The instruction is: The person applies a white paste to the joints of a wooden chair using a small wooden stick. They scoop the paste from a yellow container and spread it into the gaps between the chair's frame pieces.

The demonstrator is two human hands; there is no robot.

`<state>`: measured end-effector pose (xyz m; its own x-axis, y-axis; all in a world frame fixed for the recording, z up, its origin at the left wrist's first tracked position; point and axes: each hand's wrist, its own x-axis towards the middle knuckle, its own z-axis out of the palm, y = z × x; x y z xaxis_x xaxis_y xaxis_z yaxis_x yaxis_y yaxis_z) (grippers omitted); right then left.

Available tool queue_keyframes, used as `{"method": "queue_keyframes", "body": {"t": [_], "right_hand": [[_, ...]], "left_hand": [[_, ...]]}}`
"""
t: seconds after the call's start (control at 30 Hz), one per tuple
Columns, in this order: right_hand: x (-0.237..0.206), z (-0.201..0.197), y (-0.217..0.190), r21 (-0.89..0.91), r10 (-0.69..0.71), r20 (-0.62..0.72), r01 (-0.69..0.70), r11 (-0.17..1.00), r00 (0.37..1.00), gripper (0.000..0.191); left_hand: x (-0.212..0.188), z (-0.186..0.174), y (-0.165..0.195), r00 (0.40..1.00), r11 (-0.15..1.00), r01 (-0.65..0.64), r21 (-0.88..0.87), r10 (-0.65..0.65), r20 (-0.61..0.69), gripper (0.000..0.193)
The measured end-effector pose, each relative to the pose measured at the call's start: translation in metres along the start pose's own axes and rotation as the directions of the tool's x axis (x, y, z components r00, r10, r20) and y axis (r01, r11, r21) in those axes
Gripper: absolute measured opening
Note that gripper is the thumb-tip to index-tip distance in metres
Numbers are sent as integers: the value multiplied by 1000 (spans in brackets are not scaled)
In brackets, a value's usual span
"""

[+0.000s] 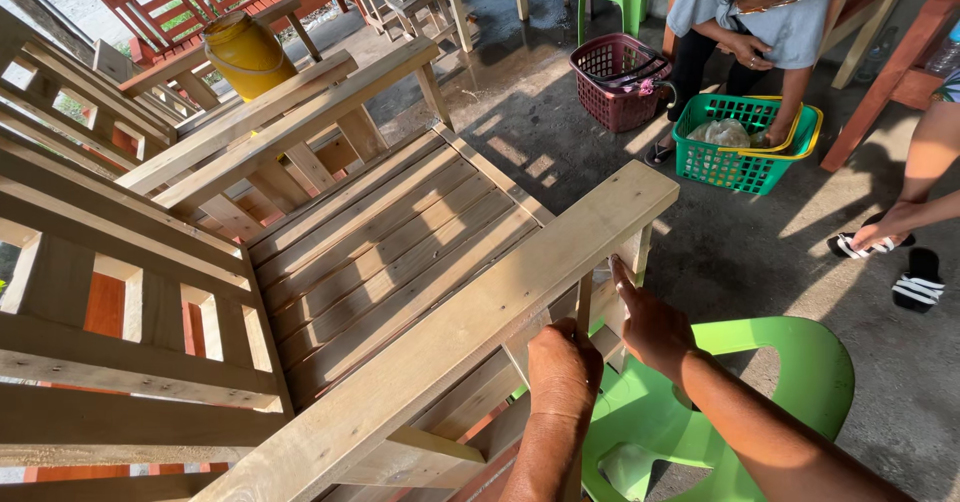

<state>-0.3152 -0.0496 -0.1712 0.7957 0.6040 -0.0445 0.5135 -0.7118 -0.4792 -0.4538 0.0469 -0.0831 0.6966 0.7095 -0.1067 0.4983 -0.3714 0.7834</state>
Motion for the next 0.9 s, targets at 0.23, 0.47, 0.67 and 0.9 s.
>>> {"method": "queue_keyframes", "body": {"t": [0.23, 0.47, 0.67, 0.9], "right_hand": [[9, 18, 16, -194, -14, 45, 22, 981, 999, 81], [-1, 33, 43, -238, -69, 11, 70, 969, 998, 92], [-2, 35, 34, -306, -113, -114, 73, 949, 987, 74], [13, 32, 28, -38, 47, -167, -54, 998, 985, 33]], "left_hand": [[-1, 0, -5, 1000, 1000, -9, -16, 10, 26, 17], [-3, -1, -2, 1000, 1000, -6, -26, 7, 28, 16], [-5, -1, 4, 998, 998, 33, -45, -31, 51, 16], [-9, -2, 5, 993, 996, 81, -39, -77, 84, 17]]}}
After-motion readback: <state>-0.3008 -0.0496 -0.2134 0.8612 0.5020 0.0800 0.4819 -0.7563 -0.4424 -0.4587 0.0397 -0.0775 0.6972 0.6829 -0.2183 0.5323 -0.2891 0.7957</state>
